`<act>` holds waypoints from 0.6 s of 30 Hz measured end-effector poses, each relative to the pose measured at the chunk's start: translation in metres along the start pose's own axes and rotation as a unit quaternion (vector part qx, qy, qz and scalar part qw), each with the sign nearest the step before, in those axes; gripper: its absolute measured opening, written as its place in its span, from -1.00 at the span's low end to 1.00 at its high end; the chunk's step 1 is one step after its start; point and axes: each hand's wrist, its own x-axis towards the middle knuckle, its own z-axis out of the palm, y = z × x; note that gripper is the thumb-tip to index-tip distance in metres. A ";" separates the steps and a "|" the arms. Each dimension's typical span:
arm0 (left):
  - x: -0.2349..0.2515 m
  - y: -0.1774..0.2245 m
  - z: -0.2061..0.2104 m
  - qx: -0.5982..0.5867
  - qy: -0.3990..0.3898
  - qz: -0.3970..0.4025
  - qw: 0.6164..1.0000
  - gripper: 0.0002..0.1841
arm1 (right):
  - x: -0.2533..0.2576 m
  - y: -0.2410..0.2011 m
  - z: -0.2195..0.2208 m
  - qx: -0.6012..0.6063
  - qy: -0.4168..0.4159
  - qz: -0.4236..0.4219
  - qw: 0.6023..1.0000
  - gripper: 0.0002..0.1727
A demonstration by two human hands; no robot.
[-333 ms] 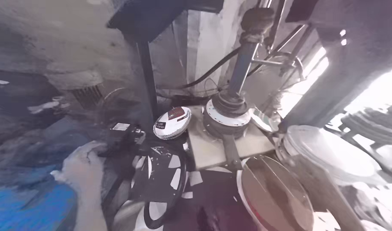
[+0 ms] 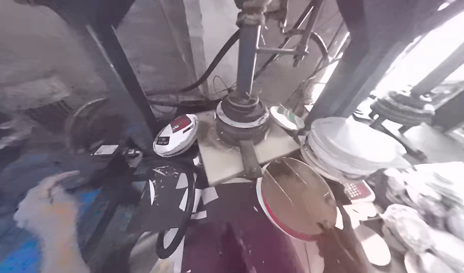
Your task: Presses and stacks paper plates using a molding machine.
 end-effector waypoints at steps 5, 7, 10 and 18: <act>-0.002 0.018 -0.002 -0.066 0.002 -0.016 0.998 -0.59 | 0.003 -0.001 0.018 0.167 0.021 0.017 0.986 -0.10; -0.003 0.019 -0.003 -0.061 0.002 -0.005 0.998 -0.58 | 0.006 0.001 0.014 0.134 0.000 0.024 0.991 -0.07; -0.001 0.004 0.002 -0.064 0.003 0.043 0.997 -0.57 | 0.011 0.008 0.008 0.115 0.002 -0.005 0.993 -0.09; -0.003 0.006 -0.001 -0.086 -0.002 0.019 0.996 -0.55 | 0.022 -0.006 -0.011 -0.094 0.009 0.034 0.995 -0.24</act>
